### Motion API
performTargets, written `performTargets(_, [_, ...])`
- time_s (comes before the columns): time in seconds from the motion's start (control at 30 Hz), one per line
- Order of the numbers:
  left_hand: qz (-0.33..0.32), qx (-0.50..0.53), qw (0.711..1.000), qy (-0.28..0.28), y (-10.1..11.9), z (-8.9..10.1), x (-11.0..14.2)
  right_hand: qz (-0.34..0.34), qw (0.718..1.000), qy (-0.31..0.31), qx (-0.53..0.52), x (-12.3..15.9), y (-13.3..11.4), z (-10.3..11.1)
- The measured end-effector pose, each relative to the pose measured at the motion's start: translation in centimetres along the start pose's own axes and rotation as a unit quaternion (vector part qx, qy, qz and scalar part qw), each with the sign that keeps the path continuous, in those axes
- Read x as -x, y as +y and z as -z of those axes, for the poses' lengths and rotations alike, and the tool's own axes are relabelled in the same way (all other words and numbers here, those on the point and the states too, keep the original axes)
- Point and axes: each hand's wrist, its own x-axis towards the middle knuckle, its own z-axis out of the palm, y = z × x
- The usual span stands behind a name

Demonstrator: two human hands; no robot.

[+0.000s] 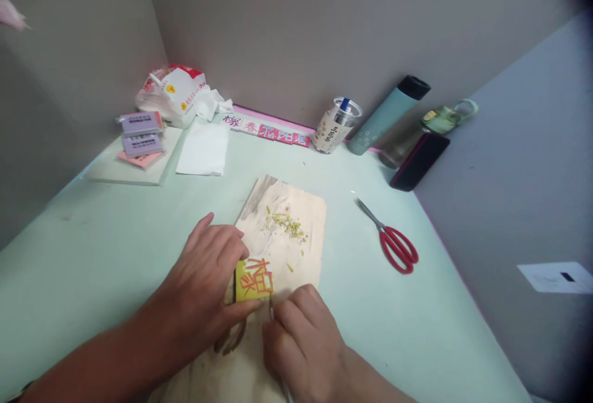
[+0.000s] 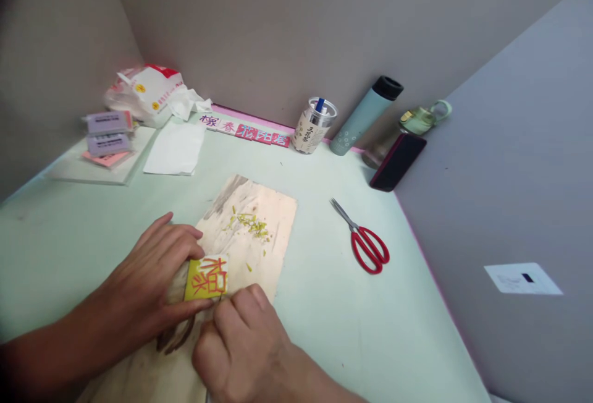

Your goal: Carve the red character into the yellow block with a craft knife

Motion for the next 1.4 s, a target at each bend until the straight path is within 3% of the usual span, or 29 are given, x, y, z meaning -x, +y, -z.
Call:
performTargets(0.2, [-0.004,-0.002,1.0,0.0,-0.1,-0.1,0.0,0.012,1.0,-0.001,-0.007,-0.7,0.2,0.3])
performTargets(0.3, [0.002,-0.002,1.0,0.004,-0.1,-0.2,0.1,-0.125,0.988,0.061,-0.072,-0.7,0.6,0.4])
performTargets(0.4, [0.009,0.001,1.0,0.002,-0.1,-0.3,0.1,-0.321,0.926,0.084,-0.18,-0.4,1.3,1.0])
performTargets(0.5, [0.014,0.01,1.0,0.012,-0.1,-0.2,0.1,-0.402,0.873,0.096,-0.259,-0.1,1.7,1.4])
performTargets(0.6, [0.008,0.022,0.999,0.026,-0.1,0.1,0.1,-0.423,0.846,0.087,-0.312,0.1,1.8,1.3])
performTargets(0.8, [-0.022,0.027,0.998,0.05,-0.3,0.4,0.1,-0.417,0.841,0.061,-0.339,0.0,1.6,1.4])
performTargets(1.03, [0.003,0.047,0.996,0.073,0.1,0.6,0.1,-0.477,0.747,0.026,-0.462,-1.1,1.6,1.9])
performTargets(1.27, [-0.019,0.042,0.997,0.07,0.0,0.5,0.1,-0.508,0.696,0.039,-0.506,-1.6,1.4,1.7])
performTargets(1.4, [0.019,0.059,0.994,0.086,0.6,0.6,0.2,-0.525,0.672,0.064,-0.518,-1.6,1.5,1.4])
